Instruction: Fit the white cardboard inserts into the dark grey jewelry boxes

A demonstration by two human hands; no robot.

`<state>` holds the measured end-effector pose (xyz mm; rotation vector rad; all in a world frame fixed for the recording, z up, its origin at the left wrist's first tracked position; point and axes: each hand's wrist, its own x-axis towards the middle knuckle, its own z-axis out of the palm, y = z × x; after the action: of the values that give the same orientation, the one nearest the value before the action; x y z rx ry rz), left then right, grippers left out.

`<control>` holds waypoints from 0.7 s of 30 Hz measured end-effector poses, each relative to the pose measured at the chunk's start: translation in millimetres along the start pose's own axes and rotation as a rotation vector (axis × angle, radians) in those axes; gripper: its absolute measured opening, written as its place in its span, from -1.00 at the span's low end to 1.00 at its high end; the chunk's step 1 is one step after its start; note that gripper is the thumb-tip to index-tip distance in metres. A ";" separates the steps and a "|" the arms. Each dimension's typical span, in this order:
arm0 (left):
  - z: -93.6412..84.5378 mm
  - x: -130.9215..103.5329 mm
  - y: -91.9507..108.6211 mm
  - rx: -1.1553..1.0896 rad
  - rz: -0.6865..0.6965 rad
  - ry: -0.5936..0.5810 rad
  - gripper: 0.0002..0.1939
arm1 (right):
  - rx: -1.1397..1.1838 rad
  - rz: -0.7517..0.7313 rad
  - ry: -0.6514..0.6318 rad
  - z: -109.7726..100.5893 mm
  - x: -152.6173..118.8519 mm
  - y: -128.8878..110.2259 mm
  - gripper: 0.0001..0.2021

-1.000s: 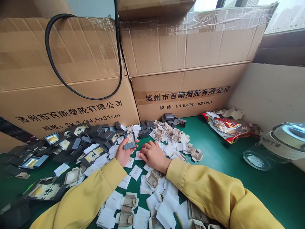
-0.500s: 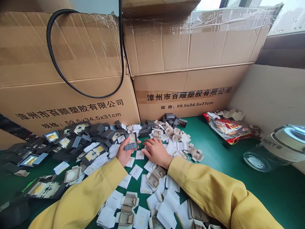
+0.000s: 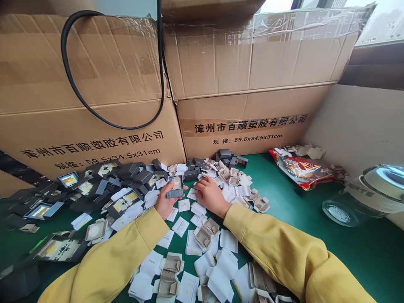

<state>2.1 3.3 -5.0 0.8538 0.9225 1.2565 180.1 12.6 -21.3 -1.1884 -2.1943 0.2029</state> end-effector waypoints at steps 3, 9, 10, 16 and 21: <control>-0.3 0.2 -0.4 0.000 0.006 0.000 -0.66 | -0.004 0.009 -0.013 -2.0 0.1 -2.7 -0.77; -0.8 2.2 1.0 -0.041 -0.026 0.009 -0.64 | 0.044 0.069 0.028 -0.2 0.0 2.0 -0.77; -0.5 2.4 1.4 -0.054 -0.039 0.020 -0.64 | 0.064 0.079 0.038 0.9 -0.1 3.5 -0.77; 5.3 0.7 10.9 -0.138 -0.091 0.024 -0.70 | 0.196 0.124 0.125 4.3 -0.6 7.8 -0.80; 6.0 0.9 46.6 -0.043 -0.124 -0.084 -0.64 | 0.237 0.100 0.170 3.5 -0.5 6.5 -0.80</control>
<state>-10.6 9.7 39.8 0.7977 0.8648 1.1215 182.9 16.5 -26.9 -1.1386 -1.9074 0.3784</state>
